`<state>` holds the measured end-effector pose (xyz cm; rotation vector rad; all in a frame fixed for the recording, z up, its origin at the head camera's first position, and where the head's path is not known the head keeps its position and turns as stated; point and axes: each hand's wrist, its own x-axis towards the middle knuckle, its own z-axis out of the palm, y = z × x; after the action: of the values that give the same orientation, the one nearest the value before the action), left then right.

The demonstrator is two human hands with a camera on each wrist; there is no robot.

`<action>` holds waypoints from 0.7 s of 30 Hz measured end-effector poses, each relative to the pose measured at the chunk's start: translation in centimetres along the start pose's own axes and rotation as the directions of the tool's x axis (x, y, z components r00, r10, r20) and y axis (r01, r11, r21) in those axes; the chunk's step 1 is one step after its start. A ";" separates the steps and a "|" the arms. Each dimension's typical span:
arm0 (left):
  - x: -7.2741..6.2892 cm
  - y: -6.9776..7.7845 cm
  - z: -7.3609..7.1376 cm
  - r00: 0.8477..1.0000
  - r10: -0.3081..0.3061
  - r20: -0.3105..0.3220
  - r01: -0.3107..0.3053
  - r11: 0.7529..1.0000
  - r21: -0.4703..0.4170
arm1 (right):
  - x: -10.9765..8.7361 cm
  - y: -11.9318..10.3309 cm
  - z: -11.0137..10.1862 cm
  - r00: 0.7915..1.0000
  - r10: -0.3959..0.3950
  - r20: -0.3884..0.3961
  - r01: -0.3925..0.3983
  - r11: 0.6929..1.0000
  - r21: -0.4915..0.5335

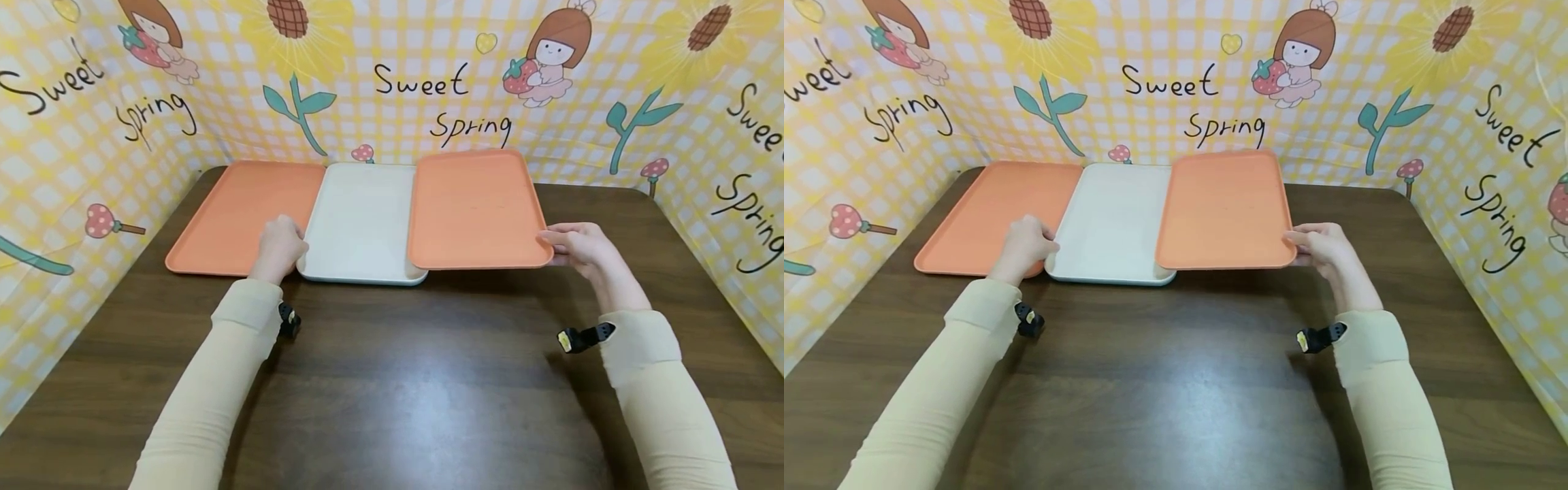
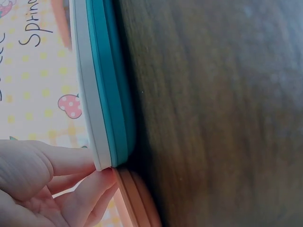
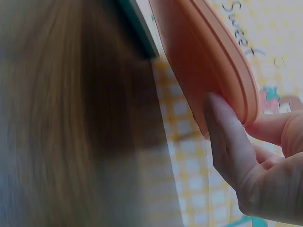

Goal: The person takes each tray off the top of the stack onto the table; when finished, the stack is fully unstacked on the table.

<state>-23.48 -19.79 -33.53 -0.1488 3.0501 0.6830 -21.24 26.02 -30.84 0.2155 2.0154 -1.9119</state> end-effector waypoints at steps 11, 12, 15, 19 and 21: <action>0.4 -0.1 -0.2 1.000 0.004 0.000 -0.004 1.000 0.014 | -0.5 1.8 -4.3 0.997 0.075 -0.019 -0.075 0.997 -0.024; 0.4 -0.2 -0.2 1.000 0.005 -0.004 -0.005 1.000 0.024 | -0.4 1.9 -4.5 0.997 0.079 -0.019 -0.079 0.997 -0.020; 0.4 -0.2 -0.2 1.000 0.003 -0.006 -0.003 0.999 0.037 | -0.3 2.2 -4.9 0.996 0.088 -0.010 -0.088 0.996 -0.009; 0.3 -0.2 -0.1 1.000 0.004 -0.005 -0.004 0.999 0.033 | -0.2 2.4 -5.0 0.995 0.101 -0.010 -0.101 0.995 0.007; 0.2 -0.1 0.0 1.000 0.013 -0.005 -0.013 0.999 0.029 | -0.1 2.4 -5.0 0.994 0.107 -0.010 -0.107 0.994 0.007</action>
<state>-23.65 -19.90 -33.61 -0.1300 3.0667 0.6402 -21.07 31.17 -32.96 0.3298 1.9630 -1.8554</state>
